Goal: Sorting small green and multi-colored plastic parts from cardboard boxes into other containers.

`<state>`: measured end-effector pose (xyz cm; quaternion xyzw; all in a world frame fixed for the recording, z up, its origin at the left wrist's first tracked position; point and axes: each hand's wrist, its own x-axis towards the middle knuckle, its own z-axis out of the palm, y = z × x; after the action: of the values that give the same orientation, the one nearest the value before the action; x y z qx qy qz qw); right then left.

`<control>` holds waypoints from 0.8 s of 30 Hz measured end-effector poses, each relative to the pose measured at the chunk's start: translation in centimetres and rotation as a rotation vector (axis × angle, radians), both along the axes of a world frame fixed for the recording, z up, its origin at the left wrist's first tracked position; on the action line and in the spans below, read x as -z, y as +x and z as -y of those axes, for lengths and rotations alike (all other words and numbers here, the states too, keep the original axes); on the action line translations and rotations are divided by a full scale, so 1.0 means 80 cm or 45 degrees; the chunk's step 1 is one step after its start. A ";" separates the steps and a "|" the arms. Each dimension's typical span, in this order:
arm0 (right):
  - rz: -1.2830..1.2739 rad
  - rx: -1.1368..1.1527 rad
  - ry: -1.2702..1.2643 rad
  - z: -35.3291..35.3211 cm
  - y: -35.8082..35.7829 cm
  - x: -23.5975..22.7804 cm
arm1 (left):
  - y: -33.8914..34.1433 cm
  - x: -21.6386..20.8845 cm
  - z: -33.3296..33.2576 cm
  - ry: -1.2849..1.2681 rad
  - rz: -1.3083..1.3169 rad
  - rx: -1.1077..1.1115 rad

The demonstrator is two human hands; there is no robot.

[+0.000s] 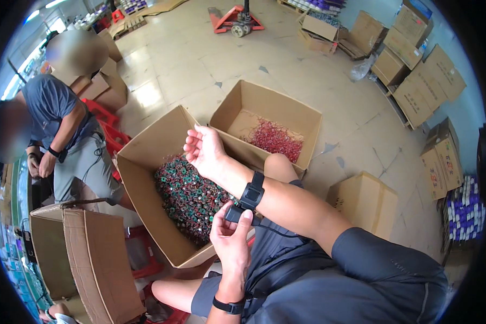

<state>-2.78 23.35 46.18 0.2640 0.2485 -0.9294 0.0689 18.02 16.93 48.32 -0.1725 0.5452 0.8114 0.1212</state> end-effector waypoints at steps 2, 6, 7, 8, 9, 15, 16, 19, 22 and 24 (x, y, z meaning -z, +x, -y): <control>0.016 0.017 0.031 -0.003 -0.004 0.001 | 0.010 0.001 -0.003 -0.028 0.020 0.002; -0.085 -0.012 -0.008 -0.007 -0.008 -0.004 | 0.045 -0.004 -0.017 0.007 0.134 -0.021; -0.119 -0.023 0.049 -0.002 -0.006 -0.005 | 0.044 -0.007 -0.020 0.041 0.139 -0.020; -0.202 -0.069 0.120 0.009 0.003 -0.003 | 0.046 -0.008 -0.020 0.073 0.153 -0.026; -0.261 -0.138 0.262 0.019 0.011 -0.003 | 0.043 -0.005 -0.018 0.075 0.175 0.011; -0.814 -0.097 1.820 0.045 0.040 0.016 | -0.002 -0.018 0.009 -1.317 -1.013 -0.037; -0.880 -0.141 2.045 0.051 0.043 0.019 | -0.013 -0.009 0.012 -1.217 -1.011 -0.007; -0.925 -0.390 2.498 0.043 0.033 0.052 | -0.027 -0.024 -0.007 -1.524 -0.831 0.180; -0.973 -0.598 2.898 0.043 0.028 0.077 | -0.028 -0.027 -0.012 -1.565 -0.730 0.251; -1.022 -0.643 3.061 0.034 0.026 0.090 | -0.035 -0.019 -0.014 -1.584 -0.816 0.226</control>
<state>-0.67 20.67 38.95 -0.1900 0.9697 -0.0993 -0.1168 15.23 18.03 49.81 0.0828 0.9287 0.3471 -0.1006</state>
